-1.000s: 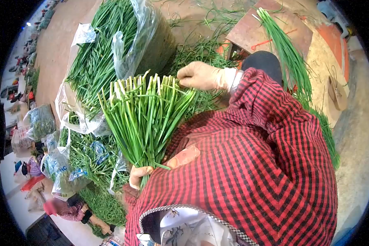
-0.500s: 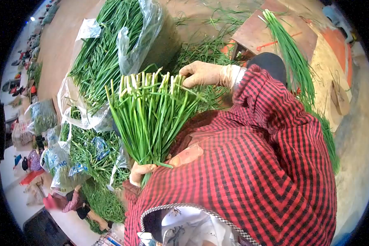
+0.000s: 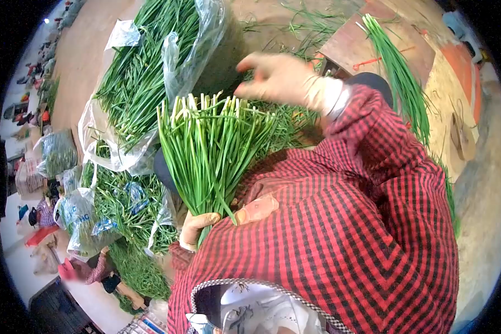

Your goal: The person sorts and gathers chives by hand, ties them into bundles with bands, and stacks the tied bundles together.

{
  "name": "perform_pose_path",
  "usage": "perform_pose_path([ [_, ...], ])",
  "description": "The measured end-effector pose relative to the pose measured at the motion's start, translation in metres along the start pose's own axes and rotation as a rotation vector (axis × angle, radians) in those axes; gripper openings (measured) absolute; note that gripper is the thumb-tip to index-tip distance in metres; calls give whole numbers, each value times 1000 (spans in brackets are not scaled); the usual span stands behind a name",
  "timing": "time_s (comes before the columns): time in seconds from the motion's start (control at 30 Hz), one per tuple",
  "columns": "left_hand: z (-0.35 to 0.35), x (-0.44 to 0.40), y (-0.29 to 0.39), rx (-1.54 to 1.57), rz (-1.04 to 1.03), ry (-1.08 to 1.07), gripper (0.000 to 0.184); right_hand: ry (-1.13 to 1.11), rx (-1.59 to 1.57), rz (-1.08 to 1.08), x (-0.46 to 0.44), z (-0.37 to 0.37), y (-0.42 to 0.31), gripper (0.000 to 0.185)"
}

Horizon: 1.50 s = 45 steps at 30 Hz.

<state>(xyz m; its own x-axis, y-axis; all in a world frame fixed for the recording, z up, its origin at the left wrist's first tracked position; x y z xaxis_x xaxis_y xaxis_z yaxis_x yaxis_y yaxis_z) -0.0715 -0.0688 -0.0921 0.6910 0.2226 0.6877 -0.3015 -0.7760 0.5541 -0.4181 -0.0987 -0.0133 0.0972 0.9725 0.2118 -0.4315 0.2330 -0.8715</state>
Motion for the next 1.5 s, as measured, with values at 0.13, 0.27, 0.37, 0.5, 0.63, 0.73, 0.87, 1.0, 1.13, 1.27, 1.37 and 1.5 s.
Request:
perform_pose_path([
  [0.13,-26,-9,16,-25,-110,-32,56,-225,425,218,-8,-73,-30,61],
  [0.27,-26,-8,9,-15,-68,-43,56,-282,441,157,-27,-102,-12,49],
  [0.37,-30,-10,13,-53,-67,-66,52,-458,-292,-163,-20,-106,16,35],
  [0.5,-29,-14,10,-70,-38,-49,47,-391,-300,-85,-18,-100,16,32],
  [0.63,-40,-12,18,-37,-37,-77,45,-109,-435,-182,-28,-52,45,20],
  [0.73,-40,-12,13,-93,-17,-82,45,115,-522,-139,-29,1,69,20],
  [0.87,-40,-12,14,-76,-30,-87,46,212,-254,-60,-16,34,76,38],
  [1.0,-44,-19,15,-41,5,-87,45,-5,297,83,15,-28,-11,82],
  [1.13,-45,-21,14,-100,10,-53,44,65,384,243,2,-62,-14,43],
  [1.27,-47,-19,15,-132,18,-31,43,83,369,280,-7,-63,-6,11],
  [1.37,-48,-18,17,-108,3,-46,43,41,-181,226,-15,-42,23,15],
  [1.5,-37,-13,12,-69,-19,-118,46,167,-523,-20,-8,23,68,22],
])
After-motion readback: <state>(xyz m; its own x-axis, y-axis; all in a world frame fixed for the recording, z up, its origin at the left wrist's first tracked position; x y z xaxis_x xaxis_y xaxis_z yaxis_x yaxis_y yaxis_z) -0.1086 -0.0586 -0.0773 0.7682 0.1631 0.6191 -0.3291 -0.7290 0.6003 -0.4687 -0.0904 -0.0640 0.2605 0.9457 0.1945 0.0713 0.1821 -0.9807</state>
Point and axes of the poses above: each hand's wrist, its own x-axis away from the middle knuckle, its own z-axis out of the back of the hand, y = z × x, the point moved 9 cm from there along -x, towards the middle knuckle, and after that the axes turned 11 degrees about -y, right-handed, at the moved point
